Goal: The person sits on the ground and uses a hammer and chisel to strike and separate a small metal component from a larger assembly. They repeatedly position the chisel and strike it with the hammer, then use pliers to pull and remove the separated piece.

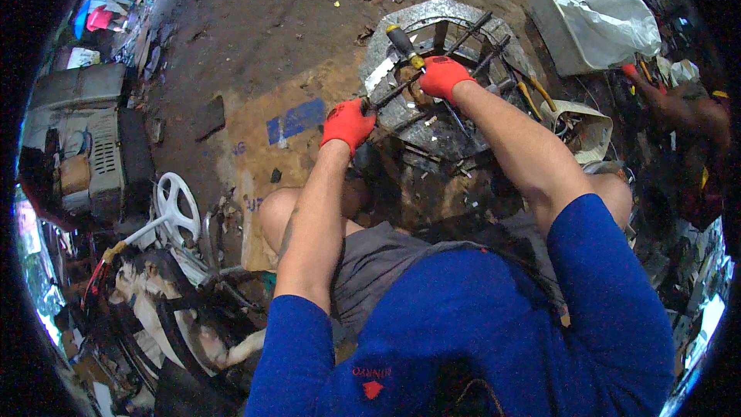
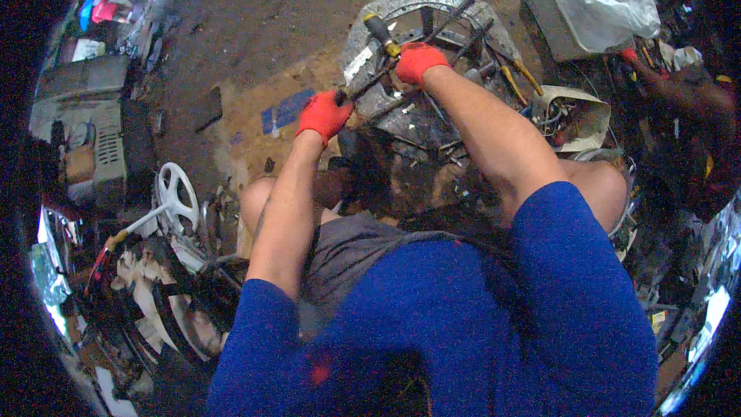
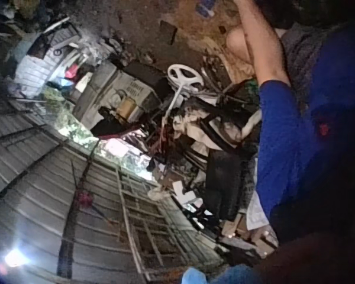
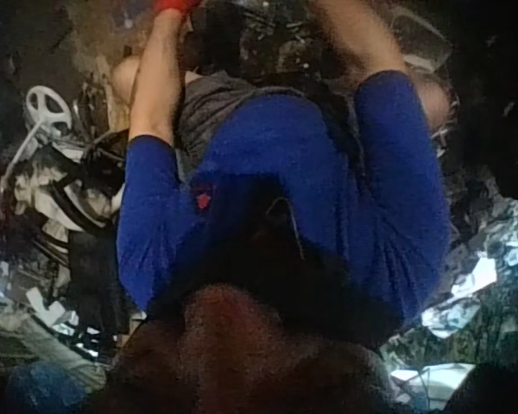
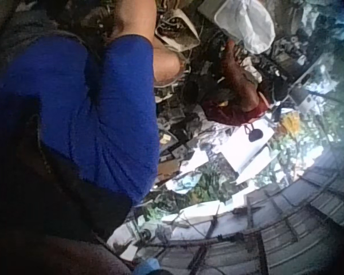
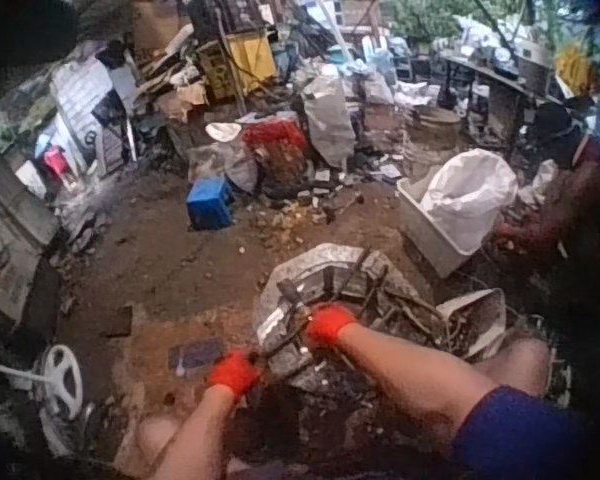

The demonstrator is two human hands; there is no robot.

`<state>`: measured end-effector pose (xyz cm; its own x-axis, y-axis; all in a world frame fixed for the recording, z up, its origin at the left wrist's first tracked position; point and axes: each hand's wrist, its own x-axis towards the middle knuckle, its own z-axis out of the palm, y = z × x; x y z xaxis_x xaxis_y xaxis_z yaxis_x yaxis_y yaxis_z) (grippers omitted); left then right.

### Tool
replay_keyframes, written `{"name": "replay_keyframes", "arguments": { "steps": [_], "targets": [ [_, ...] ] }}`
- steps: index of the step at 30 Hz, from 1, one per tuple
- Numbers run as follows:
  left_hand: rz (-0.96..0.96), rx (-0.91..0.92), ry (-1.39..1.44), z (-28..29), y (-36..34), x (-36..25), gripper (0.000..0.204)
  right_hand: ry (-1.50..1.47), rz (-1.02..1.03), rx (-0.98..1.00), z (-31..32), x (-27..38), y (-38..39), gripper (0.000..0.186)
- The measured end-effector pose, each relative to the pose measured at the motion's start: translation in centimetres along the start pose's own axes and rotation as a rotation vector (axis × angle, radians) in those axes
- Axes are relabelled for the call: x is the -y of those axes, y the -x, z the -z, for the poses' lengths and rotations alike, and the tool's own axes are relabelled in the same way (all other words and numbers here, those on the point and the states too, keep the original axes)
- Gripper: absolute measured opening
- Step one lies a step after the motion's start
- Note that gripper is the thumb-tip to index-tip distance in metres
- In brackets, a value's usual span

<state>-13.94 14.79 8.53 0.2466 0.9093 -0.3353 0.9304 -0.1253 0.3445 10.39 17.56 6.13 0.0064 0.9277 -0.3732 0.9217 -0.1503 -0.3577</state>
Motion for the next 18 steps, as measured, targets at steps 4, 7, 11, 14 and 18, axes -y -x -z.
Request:
{"name": "replay_keyframes", "arguments": {
  "steps": [4,7,11,14,18],
  "targets": [
    [-0.055,0.024,0.004,-0.5,-1.1,1.3,0.036,0.004,0.03,-0.06,-0.8,-0.4,-0.2,0.045],
    [-0.04,-0.006,0.07,-0.8,-0.7,3.1,0.043,-0.004,0.041,-0.047,-1.0,0.5,-0.1,0.046],
    [-0.004,-0.034,-0.059,1.1,1.7,0.7,0.048,-0.03,-0.021,-0.008,-0.4,-0.5,0.0,0.046],
    [-0.141,0.139,-0.074,2.7,3.8,0.1,0.05,-0.038,-0.024,-0.03,-0.7,-1.1,-0.4,0.047],
    [-0.04,0.074,-0.202,0.3,5.4,-1.3,0.043,-0.042,-0.024,-0.036,-0.9,-0.3,-0.5,0.046]
  ]
}}
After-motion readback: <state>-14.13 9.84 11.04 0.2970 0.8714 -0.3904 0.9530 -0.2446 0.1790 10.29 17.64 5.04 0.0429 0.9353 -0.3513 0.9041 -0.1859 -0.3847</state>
